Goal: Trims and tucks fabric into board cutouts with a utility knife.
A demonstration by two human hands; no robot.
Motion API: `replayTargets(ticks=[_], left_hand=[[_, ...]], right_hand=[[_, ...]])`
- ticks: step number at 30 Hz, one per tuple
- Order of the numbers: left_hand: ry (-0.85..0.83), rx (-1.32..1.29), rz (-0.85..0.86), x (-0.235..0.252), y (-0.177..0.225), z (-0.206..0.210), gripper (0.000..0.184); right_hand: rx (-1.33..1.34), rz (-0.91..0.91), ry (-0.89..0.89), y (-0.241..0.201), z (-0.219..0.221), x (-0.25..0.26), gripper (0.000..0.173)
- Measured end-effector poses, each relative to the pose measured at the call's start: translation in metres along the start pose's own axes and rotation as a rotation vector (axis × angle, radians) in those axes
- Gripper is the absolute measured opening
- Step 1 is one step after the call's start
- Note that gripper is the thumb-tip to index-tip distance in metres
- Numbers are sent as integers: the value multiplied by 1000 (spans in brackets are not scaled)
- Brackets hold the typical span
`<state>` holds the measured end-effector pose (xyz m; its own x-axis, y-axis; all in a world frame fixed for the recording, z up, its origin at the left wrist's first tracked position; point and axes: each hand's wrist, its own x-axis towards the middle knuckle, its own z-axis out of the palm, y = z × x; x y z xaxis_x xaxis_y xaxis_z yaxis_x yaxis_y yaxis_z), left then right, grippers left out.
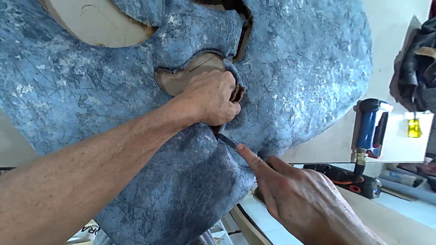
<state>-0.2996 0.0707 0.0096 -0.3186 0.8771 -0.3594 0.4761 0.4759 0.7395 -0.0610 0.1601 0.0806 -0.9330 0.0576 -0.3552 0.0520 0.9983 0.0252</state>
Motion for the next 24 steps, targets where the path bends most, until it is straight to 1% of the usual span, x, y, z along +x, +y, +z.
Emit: replayTargets(ticks=[2,6,13,17,21,24], left_hand=[[1,-6,-2,0,0,-1,32],[-8,2,-16,-1,1,-1,32],[8,-23,-13,0,-1,0,33],[1,-25,-17,-1,-1,0,33],[2,-15,-33,4,1,-1,35],[13,-43,-26,2,1,-1,34]], right_hand=[[-2,-9,-11,1,-2,-1,59],[11,6,-20,0,-3,-1,56],[23,-41,-59,13,-11,0,55],[12,-50,-64,13,-9,0,55],[148,-95,8,41,-11,1,50],[86,-64,73,66,-29,-7,47]])
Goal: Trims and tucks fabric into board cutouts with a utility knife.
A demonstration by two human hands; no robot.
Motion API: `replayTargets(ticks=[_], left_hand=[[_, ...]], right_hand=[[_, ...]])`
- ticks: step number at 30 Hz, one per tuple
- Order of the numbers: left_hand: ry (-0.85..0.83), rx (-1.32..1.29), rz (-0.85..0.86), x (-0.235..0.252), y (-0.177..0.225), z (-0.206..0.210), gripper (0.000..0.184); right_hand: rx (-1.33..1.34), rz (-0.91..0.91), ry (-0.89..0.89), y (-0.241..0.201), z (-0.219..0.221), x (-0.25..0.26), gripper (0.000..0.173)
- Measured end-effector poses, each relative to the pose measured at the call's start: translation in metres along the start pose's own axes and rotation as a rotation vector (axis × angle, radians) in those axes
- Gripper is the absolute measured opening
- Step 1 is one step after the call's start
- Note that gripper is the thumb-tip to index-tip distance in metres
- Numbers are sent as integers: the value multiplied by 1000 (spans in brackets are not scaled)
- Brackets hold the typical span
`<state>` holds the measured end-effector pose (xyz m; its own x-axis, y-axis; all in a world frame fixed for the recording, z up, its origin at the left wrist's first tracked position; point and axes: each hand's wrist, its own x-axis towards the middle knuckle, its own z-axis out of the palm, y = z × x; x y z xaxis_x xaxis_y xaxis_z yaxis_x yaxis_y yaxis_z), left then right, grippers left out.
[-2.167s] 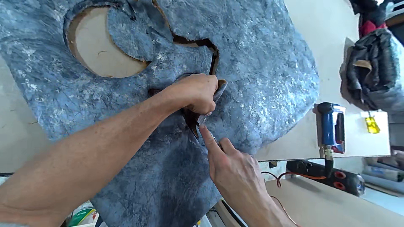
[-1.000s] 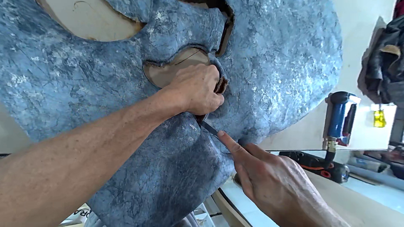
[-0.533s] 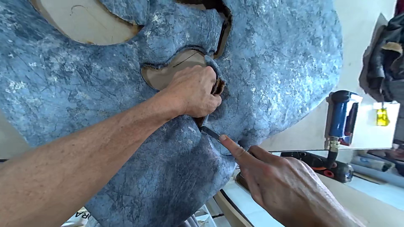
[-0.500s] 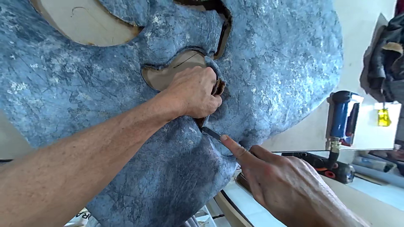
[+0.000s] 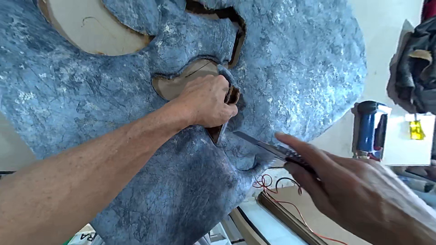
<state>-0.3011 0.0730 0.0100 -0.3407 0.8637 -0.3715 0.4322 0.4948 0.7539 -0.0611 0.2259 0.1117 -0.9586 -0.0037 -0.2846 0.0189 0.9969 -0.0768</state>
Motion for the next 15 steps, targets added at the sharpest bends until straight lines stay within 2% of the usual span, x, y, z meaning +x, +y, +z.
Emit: replayTargets(ticks=[3,6,9,15], left_hand=[[10,2,20,-7,3,1,35],[-33,184,-37,-13,15,-1,52],[-85,228,-103,-12,25,1,43],[-49,48,51,-5,24,16,34]], right_hand=[[-43,21,21,6,-2,-12,42],[-22,-16,71,2,11,-12,37],[-42,-69,118,-7,29,-8,37],[-73,-149,157,-11,33,9,32]])
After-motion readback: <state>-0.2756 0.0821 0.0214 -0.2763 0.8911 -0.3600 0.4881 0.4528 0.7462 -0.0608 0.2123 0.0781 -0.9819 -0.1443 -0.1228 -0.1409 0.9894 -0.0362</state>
